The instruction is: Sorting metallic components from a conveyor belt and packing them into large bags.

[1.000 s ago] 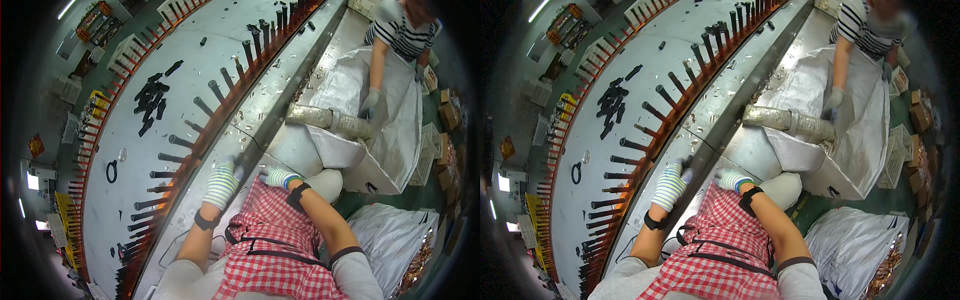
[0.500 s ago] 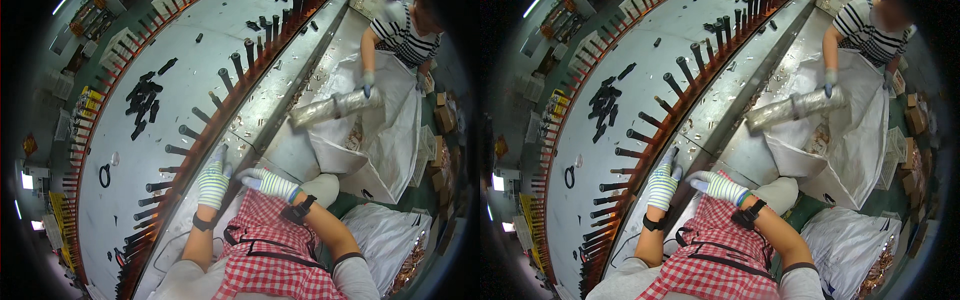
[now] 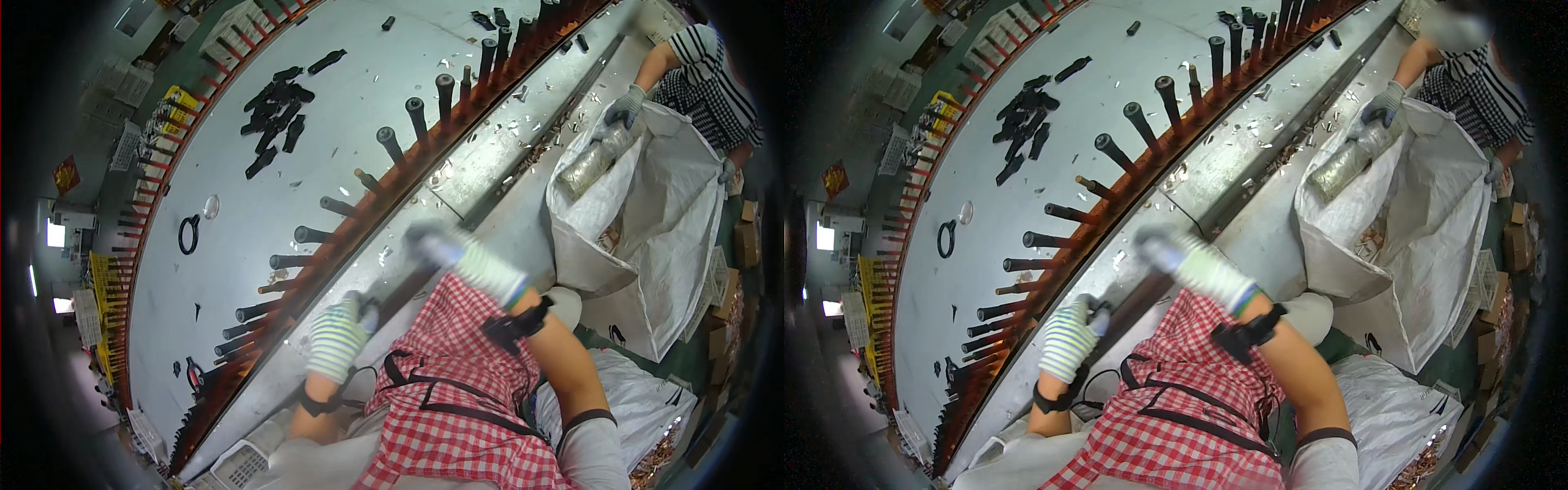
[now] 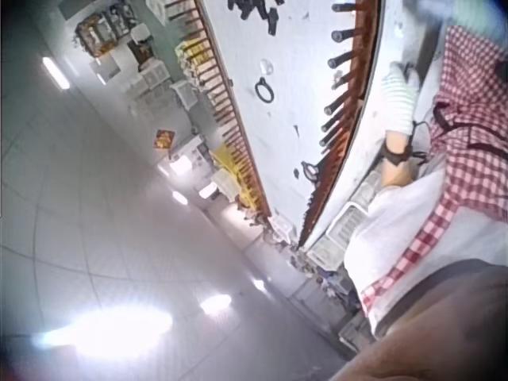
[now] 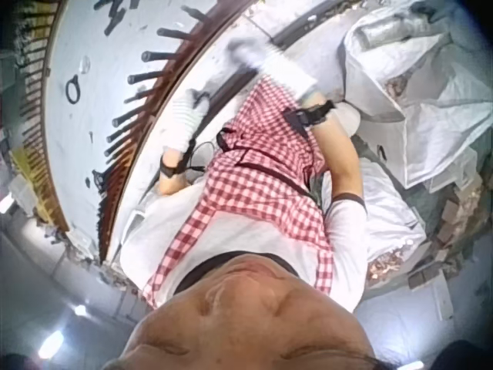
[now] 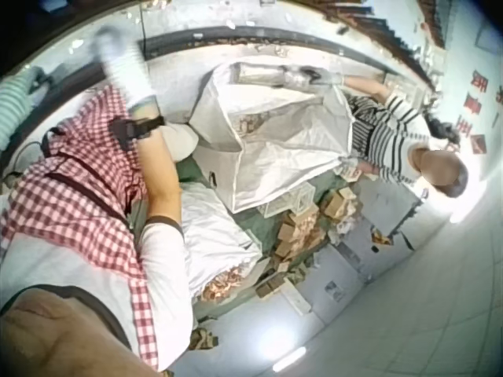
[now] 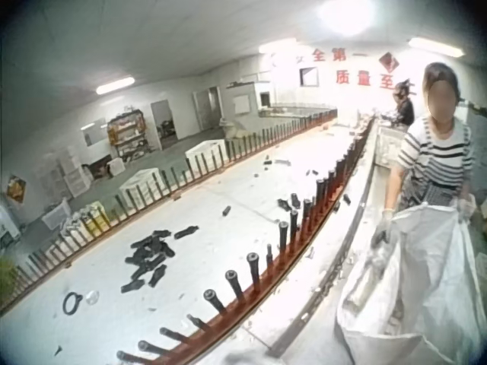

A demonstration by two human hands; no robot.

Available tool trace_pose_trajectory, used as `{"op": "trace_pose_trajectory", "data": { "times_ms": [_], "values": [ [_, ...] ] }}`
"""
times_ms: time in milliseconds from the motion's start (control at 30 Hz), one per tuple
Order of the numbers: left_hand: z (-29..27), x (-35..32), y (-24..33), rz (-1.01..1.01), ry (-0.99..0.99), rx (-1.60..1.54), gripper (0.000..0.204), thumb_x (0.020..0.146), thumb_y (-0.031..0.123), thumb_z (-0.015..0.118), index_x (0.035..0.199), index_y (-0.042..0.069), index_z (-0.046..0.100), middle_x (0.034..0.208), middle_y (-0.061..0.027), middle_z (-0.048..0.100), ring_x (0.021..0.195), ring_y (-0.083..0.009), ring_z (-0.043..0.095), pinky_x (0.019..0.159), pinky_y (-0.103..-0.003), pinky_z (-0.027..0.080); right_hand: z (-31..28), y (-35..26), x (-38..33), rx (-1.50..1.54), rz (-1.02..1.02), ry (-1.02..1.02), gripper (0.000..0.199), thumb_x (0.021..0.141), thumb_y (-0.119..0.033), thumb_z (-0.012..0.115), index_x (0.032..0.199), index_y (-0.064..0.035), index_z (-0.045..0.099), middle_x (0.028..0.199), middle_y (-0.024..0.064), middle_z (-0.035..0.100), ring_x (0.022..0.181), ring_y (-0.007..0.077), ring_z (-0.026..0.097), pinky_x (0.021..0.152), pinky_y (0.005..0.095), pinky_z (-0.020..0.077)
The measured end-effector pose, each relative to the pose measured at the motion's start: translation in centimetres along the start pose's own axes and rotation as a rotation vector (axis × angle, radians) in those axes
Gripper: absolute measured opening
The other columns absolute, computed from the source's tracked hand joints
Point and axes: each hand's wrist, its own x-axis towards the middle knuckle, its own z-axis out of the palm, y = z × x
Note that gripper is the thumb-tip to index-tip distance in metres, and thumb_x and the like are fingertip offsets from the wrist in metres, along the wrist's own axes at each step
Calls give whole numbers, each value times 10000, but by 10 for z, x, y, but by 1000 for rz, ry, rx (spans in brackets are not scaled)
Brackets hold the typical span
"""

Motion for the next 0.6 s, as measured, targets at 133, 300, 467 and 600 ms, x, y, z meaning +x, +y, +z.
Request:
{"op": "trace_pose_trajectory", "data": {
  "times_ms": [133, 300, 467, 600],
  "values": [
    [6, -5, -30, -101, 104, 82, 290, 789, 319, 605, 884, 45, 619, 708, -207, 624, 703, -363, 621, 640, -441, 479, 57, 27, 12, 120, 232, -208, 491, 910, -390, 501, 1212, -4, 521, 1053, 95, 609, 897, 148, 568, 831, 288, 448],
    [24, 5, -36, -91, 192, 60, 284, 803, 243, 604, 1025, 66, 587, 792, -182, 645, 742, -364, 621, 655, -449, 479, 0, -9, 23, 74, -215, 421, 366, 939, -335, 488, 1108, -26, 586, 1007, 66, 620, 864, 136, 570, 812, 286, 468],
    [6, 5, -8, -45, 246, -128, 421, 827, 220, 605, 1204, 44, 540, 660, -127, 591, 567, -253, 561, 583, -357, 459, -5, 52, -30, -373, 18, -322, 394, 936, -329, 462, 1131, -3, 564, 1090, 135, 609, 1020, 235, 567, 916, 327, 426],
    [-4, -1, 5, 53, 333, -415, 411, 841, 170, 602, 1218, 26, 531, 586, -63, 503, 505, -112, 418, 529, -276, 403, 37, 134, -18, -386, 641, -533, 403, 871, -335, 444, 1054, -4, 582, 1062, 185, 616, 993, 319, 577, 859, 385, 433]
  ]
}}
